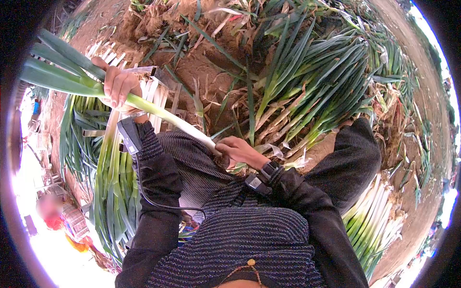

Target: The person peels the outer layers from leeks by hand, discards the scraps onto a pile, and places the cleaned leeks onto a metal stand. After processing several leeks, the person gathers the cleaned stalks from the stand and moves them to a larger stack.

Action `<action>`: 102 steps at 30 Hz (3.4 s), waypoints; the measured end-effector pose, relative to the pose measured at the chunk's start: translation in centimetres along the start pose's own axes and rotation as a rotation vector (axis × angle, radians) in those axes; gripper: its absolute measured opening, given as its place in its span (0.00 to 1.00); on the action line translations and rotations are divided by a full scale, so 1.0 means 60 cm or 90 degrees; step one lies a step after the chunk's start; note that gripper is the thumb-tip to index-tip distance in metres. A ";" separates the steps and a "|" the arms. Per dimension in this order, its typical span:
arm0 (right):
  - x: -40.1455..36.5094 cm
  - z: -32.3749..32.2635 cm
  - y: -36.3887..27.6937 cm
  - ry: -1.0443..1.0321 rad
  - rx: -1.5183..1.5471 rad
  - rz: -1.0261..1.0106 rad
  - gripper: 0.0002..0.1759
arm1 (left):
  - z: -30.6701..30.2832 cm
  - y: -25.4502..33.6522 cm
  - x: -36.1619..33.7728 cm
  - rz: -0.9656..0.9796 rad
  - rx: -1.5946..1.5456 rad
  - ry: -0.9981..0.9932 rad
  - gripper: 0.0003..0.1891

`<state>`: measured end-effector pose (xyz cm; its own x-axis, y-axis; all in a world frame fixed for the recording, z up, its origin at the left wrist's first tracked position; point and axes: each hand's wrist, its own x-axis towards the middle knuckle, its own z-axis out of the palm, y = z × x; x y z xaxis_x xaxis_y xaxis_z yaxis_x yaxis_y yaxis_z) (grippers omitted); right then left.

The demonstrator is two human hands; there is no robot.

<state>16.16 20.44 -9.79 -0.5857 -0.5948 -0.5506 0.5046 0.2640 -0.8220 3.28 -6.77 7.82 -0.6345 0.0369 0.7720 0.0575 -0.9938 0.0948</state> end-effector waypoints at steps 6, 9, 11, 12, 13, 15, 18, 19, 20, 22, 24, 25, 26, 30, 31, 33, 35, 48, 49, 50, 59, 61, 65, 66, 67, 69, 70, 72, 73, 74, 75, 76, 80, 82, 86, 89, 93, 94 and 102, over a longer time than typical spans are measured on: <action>-0.010 0.006 -0.041 0.055 -0.276 -0.350 0.16 | -0.012 0.008 -0.001 -0.038 -0.006 -0.043 0.24; -0.019 0.000 -0.060 0.012 -0.311 -0.298 0.16 | -0.009 0.006 -0.002 -0.041 -0.005 -0.044 0.24; -0.019 0.003 -0.061 0.010 -0.311 -0.290 0.15 | -0.008 0.004 -0.001 -0.038 -0.003 -0.044 0.24; -0.019 0.005 -0.061 0.007 -0.312 -0.282 0.14 | -0.008 0.003 0.001 -0.042 -0.007 -0.051 0.24; -0.023 0.007 -0.065 0.007 -0.312 -0.283 0.14 | -0.006 0.002 0.003 -0.047 -0.011 -0.058 0.24; -0.033 0.012 -0.071 0.026 -0.277 -0.207 0.15 | -0.003 -0.001 0.004 -0.029 -0.038 -0.045 0.23; -0.019 0.009 -0.027 -0.041 -0.043 -0.113 0.16 | 0.002 -0.004 0.003 -0.003 -0.098 -0.044 0.22; -0.017 0.008 -0.017 -0.039 -0.043 -0.113 0.16 | 0.002 -0.005 0.002 0.006 -0.132 -0.057 0.22; -0.016 0.007 -0.007 -0.055 0.065 -0.047 0.13 | 0.004 -0.005 0.003 0.005 -0.134 -0.057 0.22; -0.014 0.005 0.019 -0.069 0.172 0.020 0.11 | 0.008 -0.001 0.003 0.018 -0.195 -0.102 0.22; -0.007 -0.003 0.073 0.075 -0.286 -0.533 0.09 | 0.016 0.000 0.001 0.029 -0.183 -0.105 0.21; 0.022 -0.021 0.145 0.037 -0.242 -0.485 0.08 | 0.019 0.001 0.000 0.054 -0.176 -0.094 0.21; 0.036 -0.041 0.184 0.035 -0.243 -0.486 0.08 | 0.021 0.002 -0.001 0.080 -0.168 -0.084 0.21; 0.027 -0.073 0.127 0.237 -0.574 0.013 0.17 | 0.008 0.014 -0.012 0.077 -0.164 -0.053 0.26; 0.019 -0.076 0.076 0.242 -0.384 0.036 0.20 | 0.012 0.009 -0.011 0.066 -0.133 -0.046 0.27; 0.003 -0.061 -0.025 0.199 -0.068 -0.092 0.24 | 0.019 -0.011 -0.003 0.047 -0.055 -0.014 0.29; -0.032 -0.028 -0.126 0.092 0.054 -0.251 0.27 | 0.022 -0.028 0.000 0.040 0.025 0.038 0.31; -0.015 -0.054 0.017 0.200 -0.426 -0.274 0.17 | 0.116 0.009 -0.024 0.235 0.632 0.418 0.46; -0.008 -0.059 0.015 0.189 -0.424 -0.307 0.16 | 0.119 0.020 -0.029 0.261 0.640 0.412 0.46; -0.003 -0.061 0.015 0.189 -0.427 -0.307 0.16 | 0.124 0.025 -0.039 0.293 0.678 0.433 0.43; -0.047 -0.244 0.303 0.223 -0.403 0.041 0.20 | 0.247 0.220 -0.089 0.770 0.809 0.649 0.25; -0.050 -0.254 0.311 0.231 -0.348 0.065 0.21 | 0.235 0.265 -0.118 0.859 0.803 0.569 0.25; -0.044 -0.236 0.260 0.275 -0.375 0.074 0.22 | 0.198 0.327 -0.196 0.838 0.779 0.647 0.16; -0.044 -0.220 0.241 0.251 -0.325 0.094 0.22 | 0.181 0.338 -0.226 0.839 0.778 0.649 0.16; -0.044 -0.208 0.235 0.269 -0.322 0.063 0.21 | 0.164 0.347 -0.257 0.749 0.747 0.716 0.14; -0.030 -0.219 0.259 0.240 -0.323 0.049 0.19 | 0.114 0.370 -0.311 0.654 0.711 0.778 0.13; -0.026 -0.223 0.274 0.211 -0.322 0.035 0.18 | 0.086 0.382 -0.339 0.644 0.676 0.807 0.15; -0.029 -0.222 0.280 0.206 -0.340 0.049 0.18 | 0.048 0.401 -0.376 0.631 0.642 0.836 0.16; -0.034 -0.224 0.287 0.207 -0.327 0.069 0.18 | 0.043 0.400 -0.382 0.633 0.632 0.859 0.17; -0.037 -0.225 0.293 0.208 -0.314 0.090 0.19 | 0.039 0.399 -0.390 0.635 0.621 0.883 0.17; -0.035 -0.227 0.299 0.214 -0.385 0.077 0.18 | 0.037 0.400 -0.395 0.627 0.627 0.900 0.18; -0.038 -0.227 0.297 0.216 -0.383 0.080 0.18 | 0.031 0.407 -0.407 0.622 0.627 0.902 0.18; -0.039 -0.235 0.322 0.234 -0.452 0.089 0.18 | 0.026 0.433 -0.426 0.622 0.623 0.927 0.15; -0.036 -0.235 0.327 0.236 -0.449 0.077 0.18 | 0.038 0.427 -0.424 0.584 0.618 0.950 0.14; -0.042 -0.221 0.301 0.225 -0.417 0.043 0.17 | 0.043 0.436 -0.425 0.563 0.592 1.045 0.13; -0.032 -0.221 0.311 0.221 -0.378 0.020 0.15 | 0.043 0.455 -0.430 0.553 0.546 1.125 0.16; -0.028 -0.227 0.322 0.223 -0.406 0.012 0.14 | 0.042 0.488 -0.435 0.525 0.443 1.214 0.20; -0.028 -0.226 0.318 0.224 -0.400 0.012 0.14 | 0.050 0.485 -0.426 0.515 0.419 1.228 0.22; -0.029 -0.232 0.276 0.222 -0.542 0.017 0.19 | 0.135 0.341 -0.300 0.425 0.336 1.163 0.10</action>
<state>16.71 36.40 -24.47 -0.8082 -0.3543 -0.4705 -0.0356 0.8268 -0.5614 22.13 -26.93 0.94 -0.2877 -0.7198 -0.6317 0.5308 -0.6689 0.5205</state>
